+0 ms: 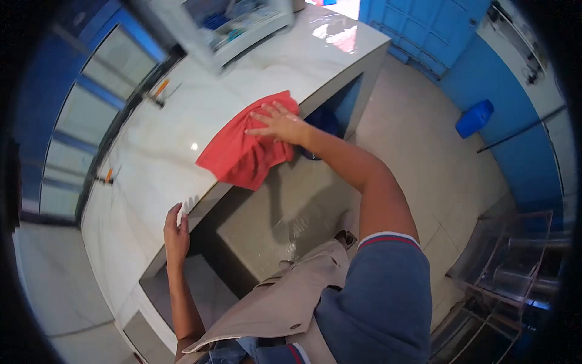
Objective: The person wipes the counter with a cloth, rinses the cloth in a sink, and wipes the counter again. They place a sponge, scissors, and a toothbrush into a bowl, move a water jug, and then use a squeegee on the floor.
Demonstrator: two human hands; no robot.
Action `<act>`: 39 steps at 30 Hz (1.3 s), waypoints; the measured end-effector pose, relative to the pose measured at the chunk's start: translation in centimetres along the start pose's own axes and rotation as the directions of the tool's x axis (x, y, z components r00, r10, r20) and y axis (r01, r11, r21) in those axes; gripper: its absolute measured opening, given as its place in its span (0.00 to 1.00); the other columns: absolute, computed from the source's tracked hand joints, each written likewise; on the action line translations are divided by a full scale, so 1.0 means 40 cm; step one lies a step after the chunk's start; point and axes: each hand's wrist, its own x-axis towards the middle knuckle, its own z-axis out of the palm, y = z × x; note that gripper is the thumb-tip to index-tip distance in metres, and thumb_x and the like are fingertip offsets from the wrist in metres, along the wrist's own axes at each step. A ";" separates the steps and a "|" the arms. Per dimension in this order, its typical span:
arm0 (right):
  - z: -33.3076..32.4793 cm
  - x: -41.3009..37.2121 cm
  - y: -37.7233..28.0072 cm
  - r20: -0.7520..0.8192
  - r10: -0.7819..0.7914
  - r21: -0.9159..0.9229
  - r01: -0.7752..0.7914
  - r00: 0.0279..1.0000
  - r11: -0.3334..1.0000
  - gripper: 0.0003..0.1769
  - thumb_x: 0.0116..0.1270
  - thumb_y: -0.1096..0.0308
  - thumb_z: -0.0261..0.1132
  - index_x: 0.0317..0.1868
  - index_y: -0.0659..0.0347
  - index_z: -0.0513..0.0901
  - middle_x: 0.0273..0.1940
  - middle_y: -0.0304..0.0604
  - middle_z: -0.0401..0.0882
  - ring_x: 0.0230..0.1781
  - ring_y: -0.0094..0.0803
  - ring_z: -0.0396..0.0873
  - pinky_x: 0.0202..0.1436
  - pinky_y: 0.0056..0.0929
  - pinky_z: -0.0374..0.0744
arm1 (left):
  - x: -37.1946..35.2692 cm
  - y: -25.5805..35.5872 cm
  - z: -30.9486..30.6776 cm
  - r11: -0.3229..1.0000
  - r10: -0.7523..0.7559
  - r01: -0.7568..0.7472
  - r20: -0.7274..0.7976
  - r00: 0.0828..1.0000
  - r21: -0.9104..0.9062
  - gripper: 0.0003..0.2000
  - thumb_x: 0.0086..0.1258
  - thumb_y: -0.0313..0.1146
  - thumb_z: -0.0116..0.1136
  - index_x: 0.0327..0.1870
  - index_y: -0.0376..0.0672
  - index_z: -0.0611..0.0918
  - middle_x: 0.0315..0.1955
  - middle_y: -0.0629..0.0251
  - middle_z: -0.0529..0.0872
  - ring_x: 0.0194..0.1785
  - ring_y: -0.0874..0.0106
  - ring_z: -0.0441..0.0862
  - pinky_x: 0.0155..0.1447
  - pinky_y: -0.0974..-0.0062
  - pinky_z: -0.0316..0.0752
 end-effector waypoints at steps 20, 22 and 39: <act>0.215 -0.340 0.879 -0.342 0.930 0.868 -0.427 -0.138 0.255 0.30 0.62 0.64 0.39 0.68 0.54 0.58 0.70 0.52 0.47 0.70 0.56 0.40 0.71 0.47 0.42 | 0.671 0.651 0.662 0.818 0.077 -0.312 0.445 0.892 0.483 0.34 0.67 0.55 0.40 0.71 0.53 0.48 0.70 0.52 0.38 0.71 0.45 0.31 0.66 0.40 0.30; 0.274 -0.399 0.989 -0.364 0.915 0.876 -0.398 -0.176 0.272 0.30 0.63 0.62 0.37 0.68 0.55 0.57 0.70 0.51 0.47 0.70 0.55 0.41 0.71 0.47 0.41 | 0.676 0.657 0.669 0.817 0.088 -0.333 0.469 0.879 0.470 0.35 0.66 0.55 0.42 0.71 0.52 0.48 0.70 0.51 0.38 0.71 0.45 0.31 0.66 0.41 0.30; 1.136 -0.708 0.962 0.117 0.672 0.821 -0.310 -0.731 -0.480 0.19 0.62 0.56 0.51 0.47 0.59 0.73 0.43 0.42 0.73 0.42 0.35 0.71 0.44 0.40 0.69 | 0.711 0.597 0.705 0.756 0.097 -0.386 0.493 0.865 0.529 0.41 0.65 0.64 0.30 0.70 0.43 0.43 0.69 0.46 0.34 0.71 0.46 0.32 0.67 0.42 0.31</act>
